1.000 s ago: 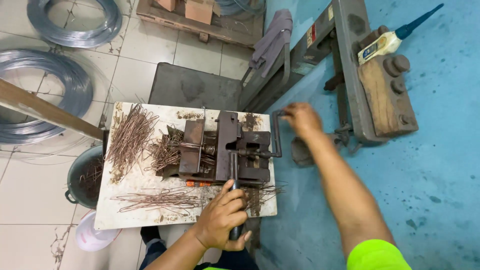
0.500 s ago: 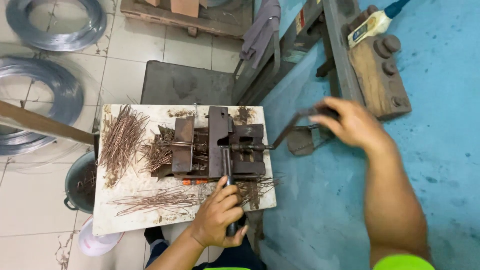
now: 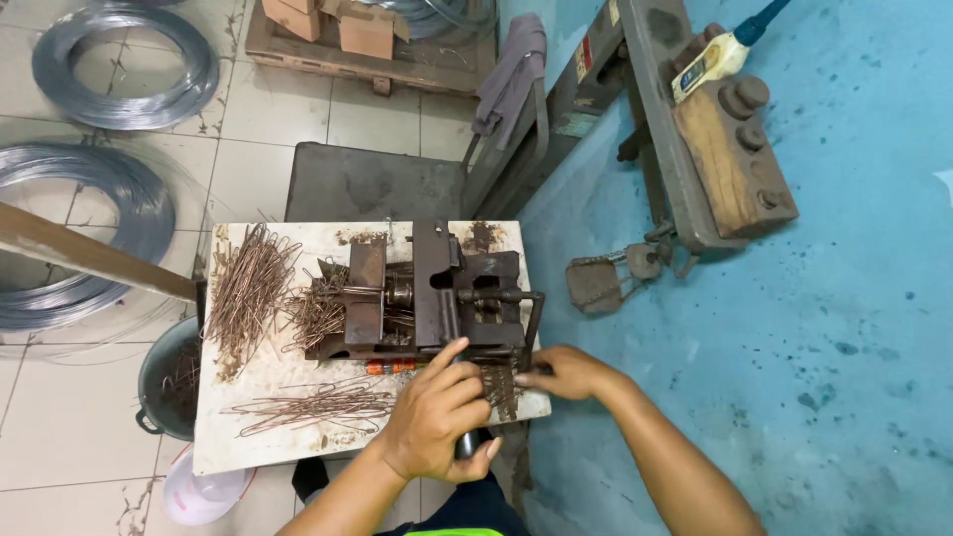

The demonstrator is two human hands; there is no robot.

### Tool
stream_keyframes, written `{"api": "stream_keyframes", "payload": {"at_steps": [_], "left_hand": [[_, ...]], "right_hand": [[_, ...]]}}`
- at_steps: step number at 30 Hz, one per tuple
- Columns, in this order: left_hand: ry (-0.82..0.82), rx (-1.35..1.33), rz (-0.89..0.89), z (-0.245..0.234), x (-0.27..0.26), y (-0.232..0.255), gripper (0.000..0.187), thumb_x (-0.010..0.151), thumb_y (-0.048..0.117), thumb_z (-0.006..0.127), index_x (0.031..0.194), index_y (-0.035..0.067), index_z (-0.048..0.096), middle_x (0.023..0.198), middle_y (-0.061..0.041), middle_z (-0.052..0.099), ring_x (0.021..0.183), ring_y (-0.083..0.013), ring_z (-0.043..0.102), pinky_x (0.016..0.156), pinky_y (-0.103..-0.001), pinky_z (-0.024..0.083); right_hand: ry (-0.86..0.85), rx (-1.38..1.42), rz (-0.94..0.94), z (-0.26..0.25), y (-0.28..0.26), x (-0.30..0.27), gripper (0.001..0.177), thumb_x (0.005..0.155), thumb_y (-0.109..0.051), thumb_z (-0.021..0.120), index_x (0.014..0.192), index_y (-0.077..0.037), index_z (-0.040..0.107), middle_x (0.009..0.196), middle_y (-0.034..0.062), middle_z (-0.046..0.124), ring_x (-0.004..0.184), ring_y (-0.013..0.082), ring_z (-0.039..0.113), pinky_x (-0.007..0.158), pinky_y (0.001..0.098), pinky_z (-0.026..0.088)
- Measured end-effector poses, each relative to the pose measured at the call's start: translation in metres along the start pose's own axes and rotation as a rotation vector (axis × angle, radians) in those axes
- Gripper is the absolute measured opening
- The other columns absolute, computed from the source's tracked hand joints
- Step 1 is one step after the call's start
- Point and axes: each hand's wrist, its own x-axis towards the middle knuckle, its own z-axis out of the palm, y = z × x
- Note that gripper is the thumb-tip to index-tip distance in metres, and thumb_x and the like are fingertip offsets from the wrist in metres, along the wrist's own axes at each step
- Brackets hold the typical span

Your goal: Feeding metal wires into a manual machine and operating a lever to process them

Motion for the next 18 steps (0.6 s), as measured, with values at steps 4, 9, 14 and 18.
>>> {"api": "stream_keyframes", "payload": {"at_steps": [4, 9, 14, 18], "left_hand": [[0.131, -0.020, 0.010, -0.004, 0.043, -0.013, 0.032, 0.083, 0.032, 0.056, 0.065, 0.005, 0.053, 0.064, -0.009, 0.049, 0.062, -0.0260, 0.050, 0.095, -0.053, 0.049], [0.326, 0.031, -0.187, -0.022, 0.106, -0.063, 0.039, 0.092, 0.051, 0.052, 0.072, 0.019, 0.058, 0.066, -0.001, 0.055, 0.070, -0.0270, 0.062, 0.078, -0.044, 0.050], [0.544, 0.062, -0.430, -0.063, 0.164, -0.090, 0.040, 0.104, 0.047, 0.056, 0.088, 0.010, 0.061, 0.075, -0.018, 0.062, 0.078, -0.0384, 0.067, 0.070, -0.046, 0.054], [0.469, 0.028, -0.534, -0.075, 0.169, -0.123, 0.040, 0.105, 0.044, 0.063, 0.120, 0.008, 0.056, 0.108, -0.022, 0.069, 0.104, -0.0393, 0.070, 0.080, -0.043, 0.063]], "right_hand": [[0.114, 0.047, 0.091, -0.006, -0.025, -0.069, 0.045, 0.094, -0.059, 0.052, 0.093, -0.017, 0.069, 0.088, 0.0018, 0.074, 0.076, 0.0185, 0.067, 0.066, 0.0334, 0.045], [0.251, 0.061, 0.117, -0.038, -0.049, -0.131, 0.056, 0.097, -0.053, 0.051, 0.082, -0.003, 0.074, 0.082, 0.0243, 0.075, 0.092, 0.0451, 0.070, 0.081, 0.0520, 0.053], [0.258, 0.053, 0.205, -0.026, -0.027, -0.121, 0.057, 0.095, -0.058, 0.051, 0.077, -0.008, 0.072, 0.074, 0.0184, 0.073, 0.085, 0.0384, 0.070, 0.078, 0.0459, 0.054], [0.270, 0.064, 0.223, -0.010, -0.019, -0.107, 0.061, 0.096, -0.061, 0.050, 0.078, -0.005, 0.070, 0.079, 0.0227, 0.071, 0.091, 0.0426, 0.069, 0.080, 0.0488, 0.053]]}}
